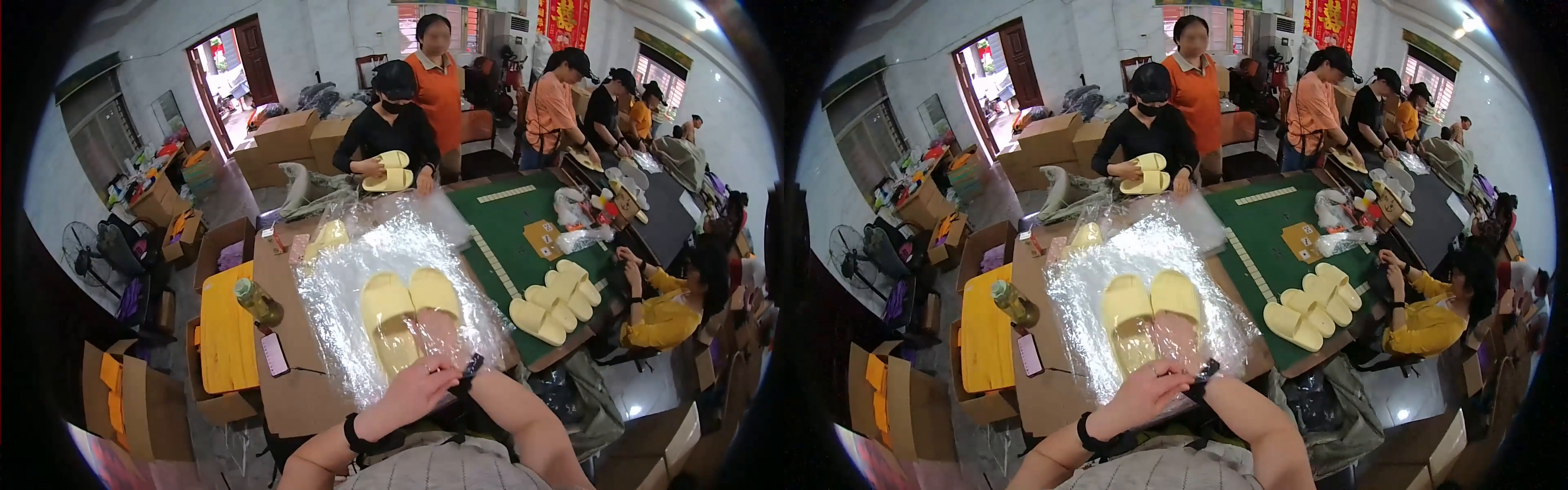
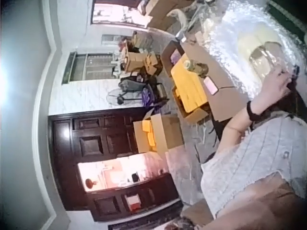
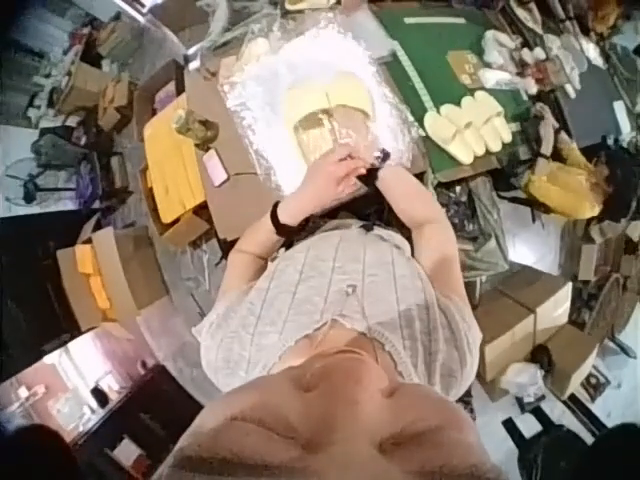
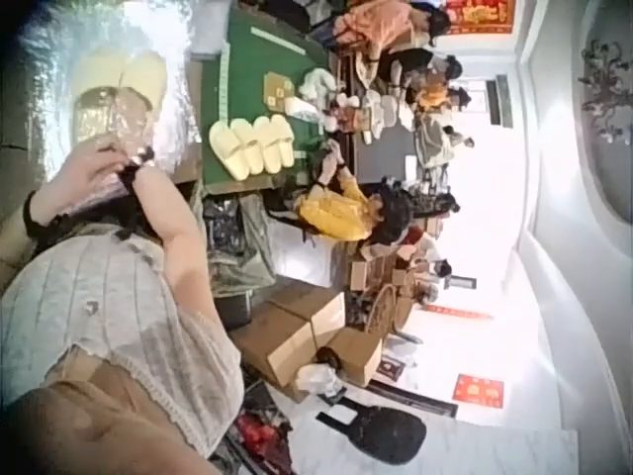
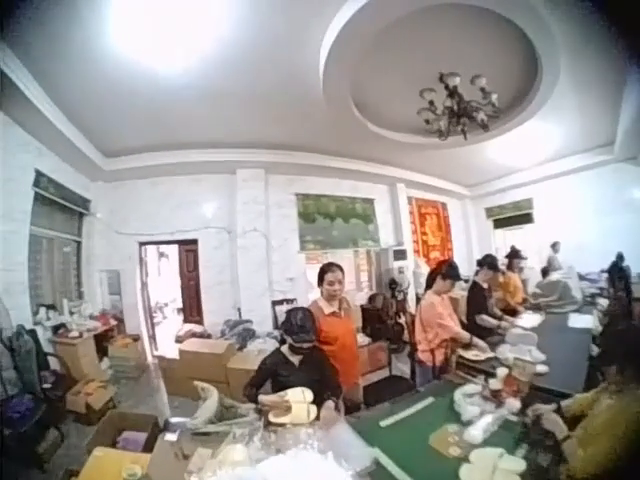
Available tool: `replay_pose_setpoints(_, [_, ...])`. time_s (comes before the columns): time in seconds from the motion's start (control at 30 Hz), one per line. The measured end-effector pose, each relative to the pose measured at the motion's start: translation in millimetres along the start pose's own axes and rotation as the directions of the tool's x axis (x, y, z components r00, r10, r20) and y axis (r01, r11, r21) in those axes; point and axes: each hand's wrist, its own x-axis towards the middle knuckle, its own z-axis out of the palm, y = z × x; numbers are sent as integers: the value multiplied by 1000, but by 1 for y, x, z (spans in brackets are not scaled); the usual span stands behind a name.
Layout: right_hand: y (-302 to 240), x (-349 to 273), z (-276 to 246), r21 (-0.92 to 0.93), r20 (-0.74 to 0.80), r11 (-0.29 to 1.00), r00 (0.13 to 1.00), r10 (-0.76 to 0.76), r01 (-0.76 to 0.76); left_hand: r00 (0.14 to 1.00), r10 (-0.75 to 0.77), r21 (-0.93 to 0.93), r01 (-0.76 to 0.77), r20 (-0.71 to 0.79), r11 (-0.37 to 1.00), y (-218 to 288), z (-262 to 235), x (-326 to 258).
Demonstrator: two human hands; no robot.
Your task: The recorder is packing pairs of slippers into plastic bags and bubble wrap in a footwear manufacturing setting.
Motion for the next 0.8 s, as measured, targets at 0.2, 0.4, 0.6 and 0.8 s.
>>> replay_pose_setpoints(0.2, [-5, 66, 26, 49, -189, 997, 981, -42, 53, 999, 10, -3, -10, 51, 1000, 4, 0, -20])
replay_pose_setpoints(0.4, [3, -33, 10, 116, -220, 915, 909, -355, 386, 942, -146, 111, 186, -301, 976, -30, -22, -52])
replay_pose_setpoints(0.6, [22, -152, -93, 734, 422, 673, 839, -343, -94, 759, -488, 357, 640, -430, 681, -79, -19, -84])
replay_pose_setpoints(0.8, [50, -103, -86, 439, -288, 898, 949, 125, 15, 513, -772, -42, 823, -375, 567, -92, -23, -93])
